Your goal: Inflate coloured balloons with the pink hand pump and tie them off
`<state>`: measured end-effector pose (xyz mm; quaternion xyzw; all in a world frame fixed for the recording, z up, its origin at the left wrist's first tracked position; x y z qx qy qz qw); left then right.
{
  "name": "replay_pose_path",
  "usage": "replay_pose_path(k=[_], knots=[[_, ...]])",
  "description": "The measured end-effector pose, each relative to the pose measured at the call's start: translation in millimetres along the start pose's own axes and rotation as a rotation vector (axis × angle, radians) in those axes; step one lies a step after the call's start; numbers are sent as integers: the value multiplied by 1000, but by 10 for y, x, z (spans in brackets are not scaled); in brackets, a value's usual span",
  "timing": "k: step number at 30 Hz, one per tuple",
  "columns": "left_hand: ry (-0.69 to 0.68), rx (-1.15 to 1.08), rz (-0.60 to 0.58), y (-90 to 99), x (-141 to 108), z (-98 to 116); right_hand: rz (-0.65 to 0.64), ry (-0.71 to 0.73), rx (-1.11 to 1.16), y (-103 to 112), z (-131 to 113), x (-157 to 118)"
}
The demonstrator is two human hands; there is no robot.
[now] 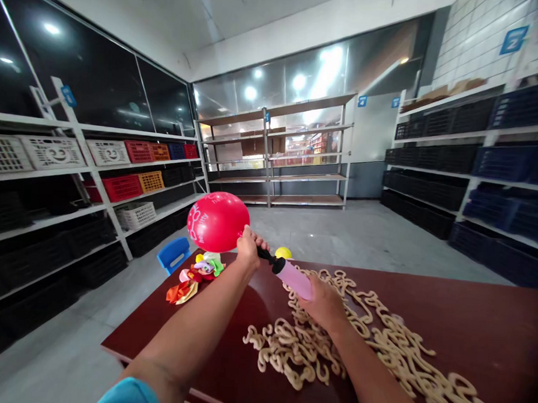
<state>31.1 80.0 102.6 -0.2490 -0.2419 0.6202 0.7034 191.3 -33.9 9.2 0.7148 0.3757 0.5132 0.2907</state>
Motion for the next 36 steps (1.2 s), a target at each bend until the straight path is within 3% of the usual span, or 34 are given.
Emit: replay_pose_path(k=[6, 10, 13, 18, 27, 31, 36], knots=[[-114, 10, 29, 94, 129, 699, 44, 41, 34, 10, 8, 13], [-117, 13, -25, 135, 148, 852, 17, 15, 64, -3, 21, 13], [-122, -24, -15, 201, 146, 742, -26, -9, 63, -19, 34, 4], [-98, -93, 84, 298, 147, 365, -87, -44, -9, -52, 40, -9], [5, -140, 169, 230, 21, -370, -146, -76, -50, -40, -2, -19], [40, -115, 155, 219, 11, -422, -150, -71, -42, -26, -16, -7], [45, -52, 138, 215, 88, -186, -137, -53, -11, -2, -29, 9]])
Point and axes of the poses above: each hand's wrist, its own x-axis towards the middle knuckle, its own y-axis out of the back of the hand, z = x × y, the point moved 5 cm from there along x, towards the middle knuckle, and after that the axes turned 3 degrees about -z, right-handed, at the moved point
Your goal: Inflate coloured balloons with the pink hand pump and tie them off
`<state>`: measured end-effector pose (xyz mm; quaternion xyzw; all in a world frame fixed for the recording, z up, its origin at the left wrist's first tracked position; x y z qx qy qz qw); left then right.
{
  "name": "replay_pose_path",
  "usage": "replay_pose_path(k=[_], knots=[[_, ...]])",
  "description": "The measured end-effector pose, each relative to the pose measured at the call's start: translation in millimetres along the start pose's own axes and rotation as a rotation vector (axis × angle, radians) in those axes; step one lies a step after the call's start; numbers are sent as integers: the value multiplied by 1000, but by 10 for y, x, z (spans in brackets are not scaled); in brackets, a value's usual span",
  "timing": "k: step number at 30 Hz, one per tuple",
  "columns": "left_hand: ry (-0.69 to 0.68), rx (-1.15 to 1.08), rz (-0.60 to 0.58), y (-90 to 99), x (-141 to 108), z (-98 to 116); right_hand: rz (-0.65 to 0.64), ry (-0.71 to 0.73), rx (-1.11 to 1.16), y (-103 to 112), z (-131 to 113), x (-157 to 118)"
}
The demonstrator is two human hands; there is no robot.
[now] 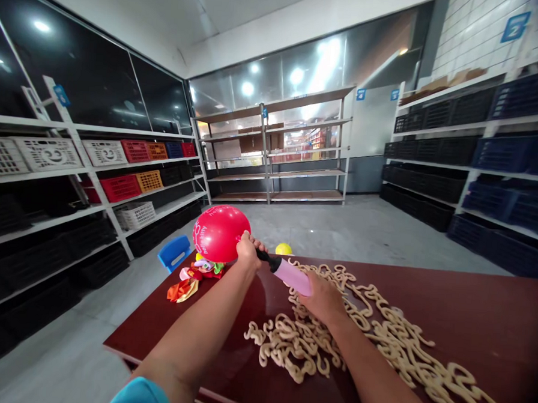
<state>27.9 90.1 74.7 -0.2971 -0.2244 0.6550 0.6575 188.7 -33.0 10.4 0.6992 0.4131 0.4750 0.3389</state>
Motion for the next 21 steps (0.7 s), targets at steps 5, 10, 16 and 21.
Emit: replay_pose_path(k=[5, 10, 16, 21], knots=[[-93, 23, 6, -46, 135, 560, 50, 12, 20, 23, 39, 4], [-197, 39, -32, -39, 196, 984, 48, -3, 34, 12, 20, 5], [-151, 15, 0, 24, 136, 671, 19, -9, 11, -16, -5, -23], [-62, -17, 18, 42, 27, 64, 19, 21, -30, -63, 2, -31]])
Point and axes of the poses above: each hand's wrist, its own x-axis towards the middle knuckle, its own y-axis out of the back of the hand, z = x × y, the point moved 5 cm from there along x, towards the middle knuckle, and after that the axes turned 3 degrees about -z, right-handed, at the moved point
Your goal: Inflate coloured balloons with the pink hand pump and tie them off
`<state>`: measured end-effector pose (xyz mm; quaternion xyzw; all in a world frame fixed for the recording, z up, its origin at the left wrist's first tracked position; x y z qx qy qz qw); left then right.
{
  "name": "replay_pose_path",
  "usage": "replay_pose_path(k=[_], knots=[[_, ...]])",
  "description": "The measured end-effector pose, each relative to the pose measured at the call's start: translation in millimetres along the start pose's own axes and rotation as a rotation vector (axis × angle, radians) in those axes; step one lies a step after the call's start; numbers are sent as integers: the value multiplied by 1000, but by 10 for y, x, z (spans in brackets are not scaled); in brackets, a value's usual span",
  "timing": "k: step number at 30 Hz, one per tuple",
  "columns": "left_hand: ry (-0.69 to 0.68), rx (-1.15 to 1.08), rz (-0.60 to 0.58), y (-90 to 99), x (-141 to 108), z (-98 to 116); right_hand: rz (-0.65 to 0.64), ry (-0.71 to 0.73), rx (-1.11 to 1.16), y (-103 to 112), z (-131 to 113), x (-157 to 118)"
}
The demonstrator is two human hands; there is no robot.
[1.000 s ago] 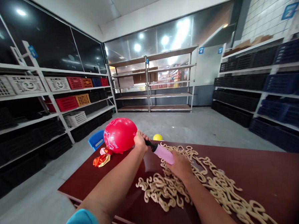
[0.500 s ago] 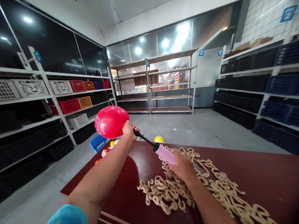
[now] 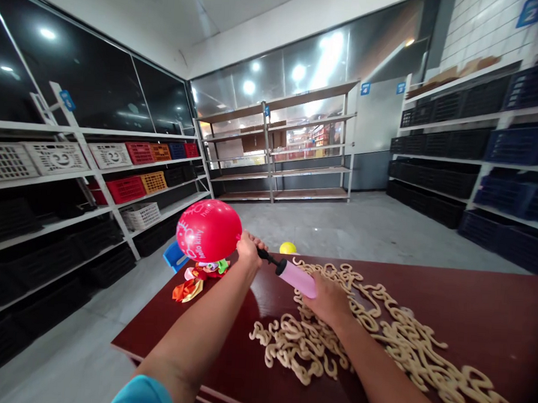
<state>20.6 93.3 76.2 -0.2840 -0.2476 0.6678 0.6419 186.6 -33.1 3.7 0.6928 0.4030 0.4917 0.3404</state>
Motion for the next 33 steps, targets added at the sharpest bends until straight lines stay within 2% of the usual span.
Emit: replay_pose_path(k=[4, 8, 12, 19, 21, 23, 27, 33], knots=[[35, 1, -14, -2, -60, -292, -20, -20, -4, -1, 7, 11], [24, -1, -31, -34, -38, -262, -42, -51, 16, 16, 1, 32], [20, 15, -26, -47, 26, -11, -32, -38, 57, 19, 15, 43], [-100, 16, -9, 11, 248, 744, 10, 4, 71, 15, 72, 57], [-110, 11, -15, 21, 283, 877, 6, -17, 65, 1, 80, 64], [-114, 13, -21, 36, 291, 921, -1, -29, 58, -9, 80, 65], [-119, 8, -11, 92, 243, 764, -7, -15, 35, 5, 60, 43], [-16, -15, 2, 124, 91, 201, -25, -1, -1, 22, 4, 5]])
Point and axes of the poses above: each hand's wrist, its own x-axis towards the middle knuckle, its own y-axis out of the back of the hand, z = x × y, the point moved 5 cm from there along x, towards the middle knuckle, and after that the axes turned 3 degrees about -z, right-handed, at the moved point
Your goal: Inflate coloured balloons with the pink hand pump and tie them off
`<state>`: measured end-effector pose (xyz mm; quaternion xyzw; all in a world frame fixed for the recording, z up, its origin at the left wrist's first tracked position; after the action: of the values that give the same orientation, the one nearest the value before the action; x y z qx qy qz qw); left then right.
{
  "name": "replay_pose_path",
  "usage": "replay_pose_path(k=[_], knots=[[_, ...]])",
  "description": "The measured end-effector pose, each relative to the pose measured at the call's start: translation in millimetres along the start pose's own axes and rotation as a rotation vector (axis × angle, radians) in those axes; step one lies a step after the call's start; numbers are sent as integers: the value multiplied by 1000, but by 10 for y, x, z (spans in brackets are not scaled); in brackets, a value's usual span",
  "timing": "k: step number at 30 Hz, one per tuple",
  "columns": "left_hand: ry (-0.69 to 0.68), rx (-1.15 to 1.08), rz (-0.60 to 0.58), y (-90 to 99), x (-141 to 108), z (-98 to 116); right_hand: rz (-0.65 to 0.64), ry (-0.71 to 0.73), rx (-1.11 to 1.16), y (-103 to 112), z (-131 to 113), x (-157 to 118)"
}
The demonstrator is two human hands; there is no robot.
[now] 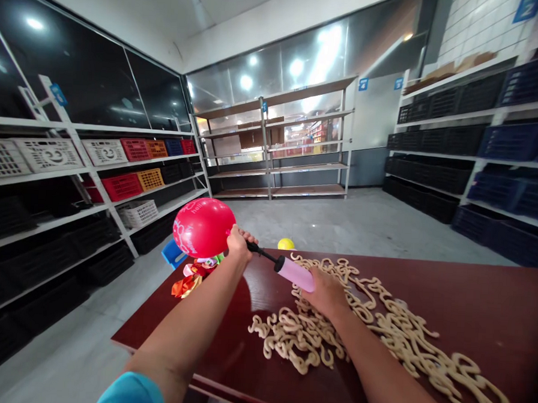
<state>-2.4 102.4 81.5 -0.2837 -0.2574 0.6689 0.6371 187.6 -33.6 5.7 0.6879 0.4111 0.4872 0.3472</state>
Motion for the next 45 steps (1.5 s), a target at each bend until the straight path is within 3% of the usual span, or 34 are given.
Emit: replay_pose_path(k=[5, 9, 13, 20, 24, 27, 37, 41, 45], knots=[[43, -3, -25, -51, -148, -350, -31, -30, -10, -8, -12, 6], [60, 28, -48, -129, -222, -352, -25, -24, 36, 28, -20, 11], [26, 53, -71, -208, -186, -78, 7, -2, 77, 51, -5, 16], [-75, 28, -50, -239, 64, 685, 61, 29, 107, 57, 25, 30], [-99, 58, -68, -206, 138, 850, 72, 27, 78, 60, -12, 21], [-114, 41, -59, -137, 128, 713, 56, 18, 62, 37, -13, 2], [47, -1, -42, -64, -129, -302, 4, 11, 43, -30, 1, -13], [53, -5, -57, -53, -178, -409, -14, 7, 51, -5, -32, -14], [43, -2, -48, -32, -152, -250, -20, 21, 74, 15, -61, -11]])
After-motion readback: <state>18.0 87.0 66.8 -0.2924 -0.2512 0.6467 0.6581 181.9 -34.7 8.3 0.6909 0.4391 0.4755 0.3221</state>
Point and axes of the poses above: each hand's wrist, its own x-axis towards the middle knuckle, its own y-axis out of the back of the hand, z = x × y, the point moved 5 cm from there along x, towards the middle knuckle, and after that the axes turned 3 degrees about -z, right-handed, at the moved point
